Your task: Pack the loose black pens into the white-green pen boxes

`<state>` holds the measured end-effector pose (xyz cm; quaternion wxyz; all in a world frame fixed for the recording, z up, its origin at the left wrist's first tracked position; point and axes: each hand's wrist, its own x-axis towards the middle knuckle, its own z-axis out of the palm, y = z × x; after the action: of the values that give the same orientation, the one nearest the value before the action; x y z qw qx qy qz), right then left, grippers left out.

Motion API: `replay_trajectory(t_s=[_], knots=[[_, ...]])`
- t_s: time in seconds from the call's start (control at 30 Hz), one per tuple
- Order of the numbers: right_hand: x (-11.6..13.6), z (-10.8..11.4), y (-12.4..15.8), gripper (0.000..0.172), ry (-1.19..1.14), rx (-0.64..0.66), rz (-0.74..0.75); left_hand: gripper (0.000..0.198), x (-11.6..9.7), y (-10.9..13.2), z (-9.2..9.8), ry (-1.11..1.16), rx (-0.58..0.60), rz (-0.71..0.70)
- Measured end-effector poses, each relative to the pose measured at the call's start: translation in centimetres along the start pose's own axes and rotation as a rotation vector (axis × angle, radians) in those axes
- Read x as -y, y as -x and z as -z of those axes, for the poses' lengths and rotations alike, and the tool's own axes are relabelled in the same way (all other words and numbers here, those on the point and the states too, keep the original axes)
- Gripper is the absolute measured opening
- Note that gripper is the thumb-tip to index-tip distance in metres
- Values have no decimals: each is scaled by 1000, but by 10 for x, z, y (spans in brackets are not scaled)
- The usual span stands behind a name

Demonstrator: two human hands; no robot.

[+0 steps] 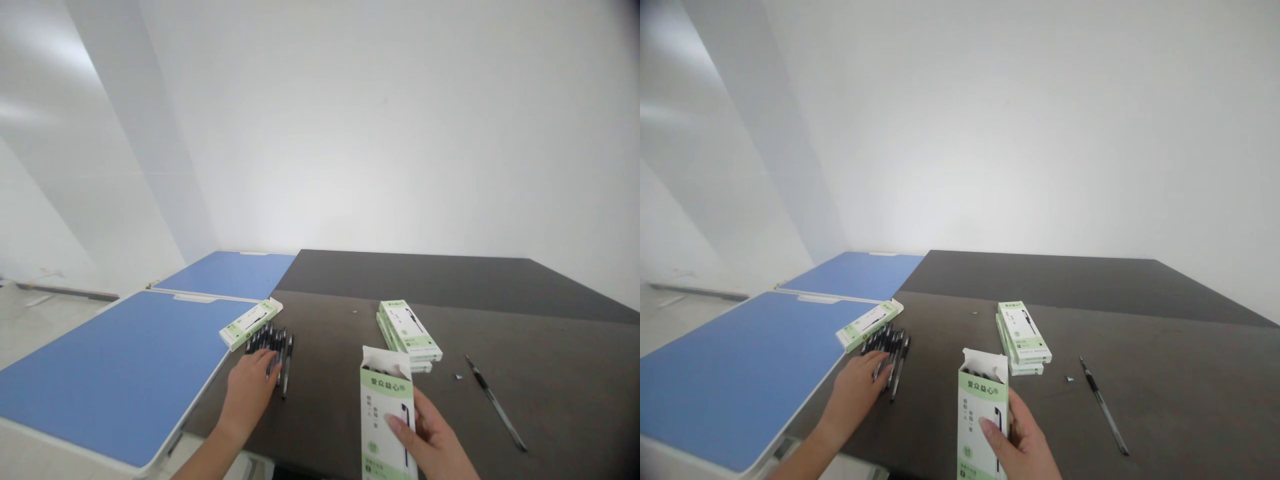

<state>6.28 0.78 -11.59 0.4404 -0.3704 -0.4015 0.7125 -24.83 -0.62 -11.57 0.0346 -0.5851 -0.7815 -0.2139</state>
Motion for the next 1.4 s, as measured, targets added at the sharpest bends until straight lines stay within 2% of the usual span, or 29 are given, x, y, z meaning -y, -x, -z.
replay_trajectory(t_s=[0.1,0.2,0.37,0.47,0.53,0.67,0.93,1.03,1.17,1.4], knots=[[1,-2,0,51,4,-15,23,31,-17,15,-19,-90,-7,-63],[4,3,1,49,56,27,6,35,-31,26,-36,-142,5,-131],[2,14,0,47,69,38,-10,43,-49,37,-52,-197,27,-236],[0,16,-2,50,70,26,-8,41,-52,35,-52,-231,15,-237],[1,17,-3,52,73,25,-1,39,-51,30,-49,-261,-12,-187],[4,15,-3,54,74,31,-7,52,-45,17,-43,-326,-50,-60],[-3,12,-1,48,33,-43,26,45,-57,20,-47,-318,85,-62],[-3,15,-1,47,35,-5,16,46,-65,18,-44,-295,126,-61],[-2,16,-2,48,33,20,8,51,-73,1,-39,-290,141,0],[-5,8,0,55,8,-92,55,48,-79,-25,-37,-298,204,108]])
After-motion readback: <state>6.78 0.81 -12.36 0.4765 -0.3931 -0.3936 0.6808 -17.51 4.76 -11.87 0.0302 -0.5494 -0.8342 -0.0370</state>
